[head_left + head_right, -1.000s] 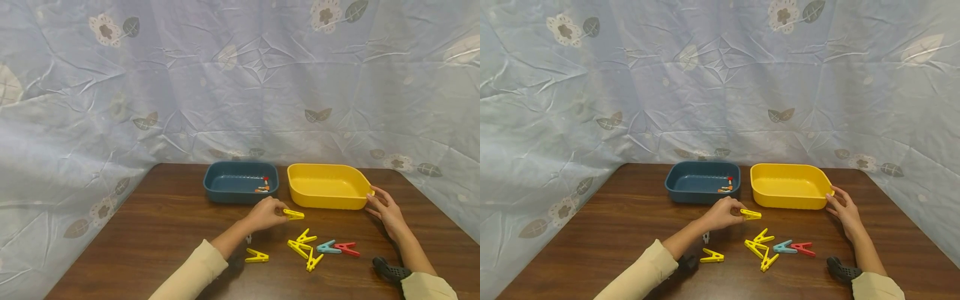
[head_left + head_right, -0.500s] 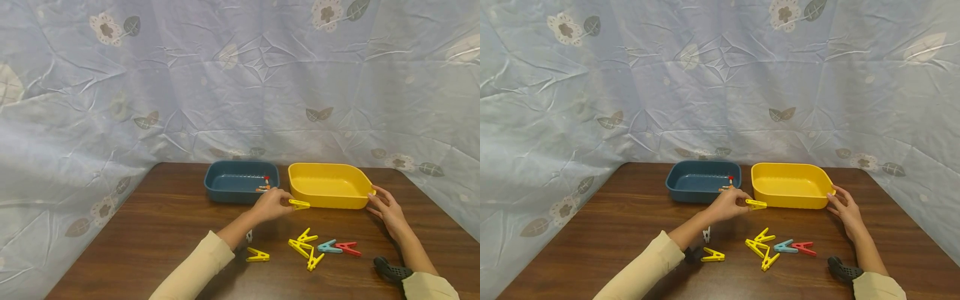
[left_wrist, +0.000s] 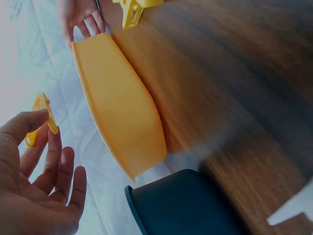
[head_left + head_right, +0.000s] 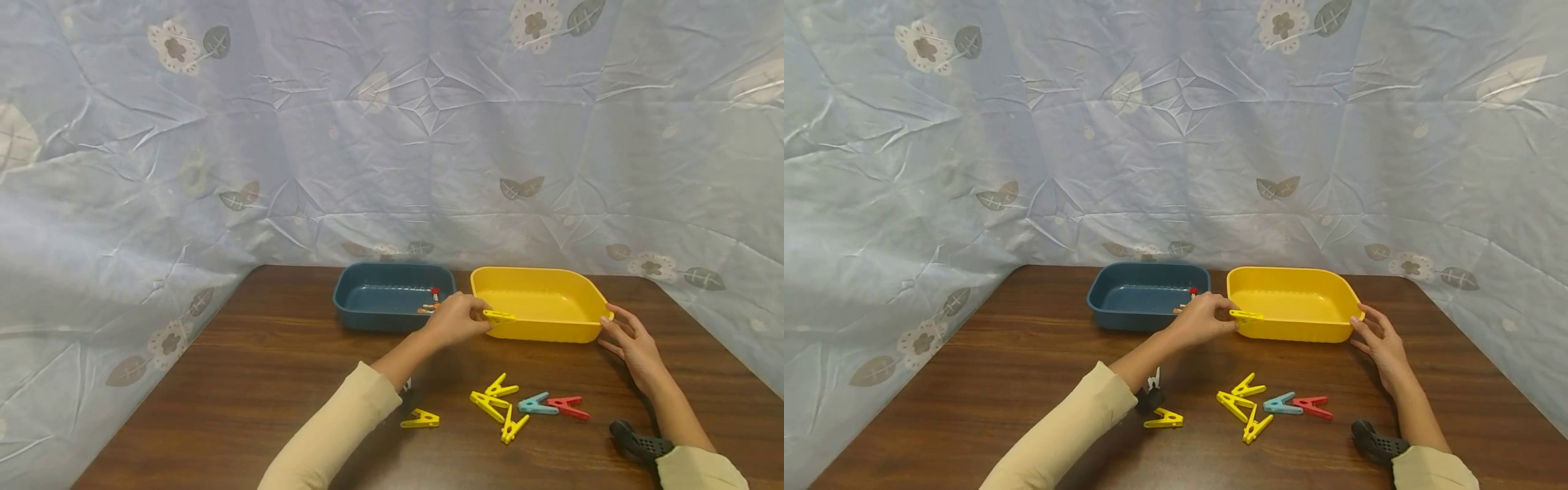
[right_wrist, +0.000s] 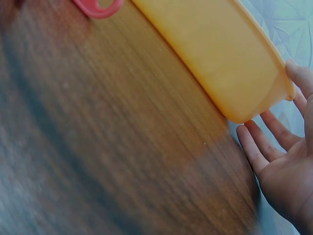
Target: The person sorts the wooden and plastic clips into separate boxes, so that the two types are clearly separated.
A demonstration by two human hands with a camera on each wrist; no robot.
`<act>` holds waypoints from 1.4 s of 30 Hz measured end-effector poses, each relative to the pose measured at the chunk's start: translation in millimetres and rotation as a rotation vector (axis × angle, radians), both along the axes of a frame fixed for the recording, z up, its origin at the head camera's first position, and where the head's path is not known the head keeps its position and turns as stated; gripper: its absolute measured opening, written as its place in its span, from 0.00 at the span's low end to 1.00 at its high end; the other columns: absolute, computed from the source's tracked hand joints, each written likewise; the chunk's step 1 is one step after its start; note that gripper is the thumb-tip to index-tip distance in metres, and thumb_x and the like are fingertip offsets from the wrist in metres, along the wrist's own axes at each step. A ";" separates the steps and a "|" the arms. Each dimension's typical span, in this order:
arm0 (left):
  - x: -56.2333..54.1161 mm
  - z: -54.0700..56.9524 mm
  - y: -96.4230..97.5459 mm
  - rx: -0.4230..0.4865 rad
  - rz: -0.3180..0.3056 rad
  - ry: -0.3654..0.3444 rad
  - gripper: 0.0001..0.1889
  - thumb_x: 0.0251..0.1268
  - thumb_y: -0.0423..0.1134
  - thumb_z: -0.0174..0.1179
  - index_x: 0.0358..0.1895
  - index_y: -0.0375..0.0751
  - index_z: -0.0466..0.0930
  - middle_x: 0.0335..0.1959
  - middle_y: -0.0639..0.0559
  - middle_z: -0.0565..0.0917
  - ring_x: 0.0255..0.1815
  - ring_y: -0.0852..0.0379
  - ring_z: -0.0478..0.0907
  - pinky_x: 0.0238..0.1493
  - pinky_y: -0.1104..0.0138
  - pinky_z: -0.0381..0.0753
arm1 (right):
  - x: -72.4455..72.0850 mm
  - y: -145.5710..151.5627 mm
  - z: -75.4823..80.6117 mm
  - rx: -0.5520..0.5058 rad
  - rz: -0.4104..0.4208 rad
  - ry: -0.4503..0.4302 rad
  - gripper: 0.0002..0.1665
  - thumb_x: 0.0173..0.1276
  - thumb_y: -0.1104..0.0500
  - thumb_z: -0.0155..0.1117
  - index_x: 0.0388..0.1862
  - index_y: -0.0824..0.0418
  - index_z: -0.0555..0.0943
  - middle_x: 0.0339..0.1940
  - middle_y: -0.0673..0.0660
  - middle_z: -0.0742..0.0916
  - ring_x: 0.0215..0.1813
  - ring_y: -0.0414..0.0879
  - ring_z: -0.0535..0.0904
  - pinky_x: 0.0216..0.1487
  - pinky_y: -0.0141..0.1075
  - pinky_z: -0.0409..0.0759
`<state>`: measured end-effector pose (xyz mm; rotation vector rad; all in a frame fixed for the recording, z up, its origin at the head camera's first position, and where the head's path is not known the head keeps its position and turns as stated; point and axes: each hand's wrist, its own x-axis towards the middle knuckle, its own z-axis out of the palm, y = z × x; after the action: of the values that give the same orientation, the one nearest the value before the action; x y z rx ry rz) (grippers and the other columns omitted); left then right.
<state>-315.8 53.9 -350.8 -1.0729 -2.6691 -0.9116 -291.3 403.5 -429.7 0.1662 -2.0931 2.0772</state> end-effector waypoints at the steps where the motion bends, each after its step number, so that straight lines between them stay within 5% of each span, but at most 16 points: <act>1: -1.7 0.8 1.8 0.003 0.002 -0.004 0.13 0.55 0.40 0.65 0.45 0.43 0.83 0.30 0.59 0.81 0.31 0.67 0.73 0.31 0.78 0.71 | -0.1 0.1 -0.1 0.000 0.000 0.000 0.30 0.71 0.55 0.53 0.70 0.49 0.59 0.51 0.48 0.65 0.45 0.29 0.72 0.41 0.26 0.76; 16: -23.8 9.7 30.5 0.004 0.081 -0.005 0.14 0.58 0.42 0.62 0.48 0.44 0.82 0.37 0.57 0.83 0.34 0.65 0.76 0.31 0.78 0.71 | -0.1 -0.6 0.8 -0.002 -0.007 0.000 0.30 0.70 0.55 0.53 0.70 0.51 0.59 0.52 0.50 0.65 0.44 0.29 0.73 0.42 0.26 0.76; 32: -39.7 -10.9 48.6 -0.002 0.187 -0.044 0.14 0.57 0.43 0.63 0.48 0.46 0.83 0.36 0.58 0.84 0.31 0.66 0.77 0.25 0.78 0.70 | 0.4 -2.9 2.2 0.068 -0.018 -0.008 0.32 0.71 0.54 0.52 0.71 0.52 0.55 0.57 0.56 0.62 0.45 0.30 0.71 0.42 0.26 0.76; 42: -43.3 -20.3 50.0 -0.061 0.203 0.024 0.13 0.56 0.44 0.64 0.44 0.47 0.84 0.33 0.60 0.84 0.33 0.65 0.77 0.29 0.78 0.70 | 0.6 -3.3 2.3 0.060 -0.036 -0.014 0.32 0.71 0.53 0.53 0.71 0.52 0.56 0.57 0.57 0.63 0.45 0.29 0.71 0.42 0.26 0.76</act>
<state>-359.1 103.9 -371.1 -0.7983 -2.7389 -0.7797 -290.7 400.2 -427.4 0.1211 -2.1515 2.0026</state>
